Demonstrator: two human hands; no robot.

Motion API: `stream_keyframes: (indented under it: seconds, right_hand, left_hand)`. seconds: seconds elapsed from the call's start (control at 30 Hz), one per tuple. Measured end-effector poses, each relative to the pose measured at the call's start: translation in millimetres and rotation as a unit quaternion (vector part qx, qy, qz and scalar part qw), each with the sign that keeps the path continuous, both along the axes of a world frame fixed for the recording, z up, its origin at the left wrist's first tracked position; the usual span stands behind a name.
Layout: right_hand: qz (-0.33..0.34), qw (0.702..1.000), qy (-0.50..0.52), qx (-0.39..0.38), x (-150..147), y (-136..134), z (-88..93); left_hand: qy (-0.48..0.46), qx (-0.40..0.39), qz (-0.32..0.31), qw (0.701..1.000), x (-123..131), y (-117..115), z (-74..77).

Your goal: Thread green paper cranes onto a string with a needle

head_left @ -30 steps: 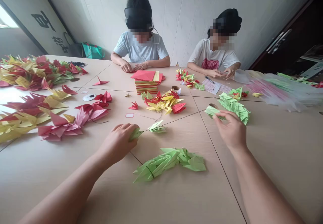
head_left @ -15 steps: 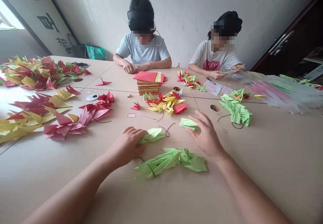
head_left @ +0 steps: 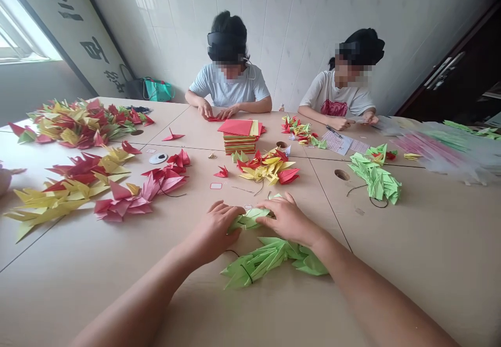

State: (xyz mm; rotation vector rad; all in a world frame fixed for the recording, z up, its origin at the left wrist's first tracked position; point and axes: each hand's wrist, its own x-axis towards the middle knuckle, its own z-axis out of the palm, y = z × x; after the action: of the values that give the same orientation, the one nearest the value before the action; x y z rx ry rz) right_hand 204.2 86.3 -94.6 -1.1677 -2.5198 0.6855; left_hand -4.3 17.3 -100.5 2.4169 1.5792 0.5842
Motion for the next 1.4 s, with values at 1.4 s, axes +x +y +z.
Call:
stream_keyframes:
  seconds: [1.4]
  right_hand:
    - [-0.216,0.939,0.232,-0.132,60.3,-18.1,25.8]
  left_hand:
    - [-0.002,-0.056,0.065,0.996,-14.9,8.8,0.3]
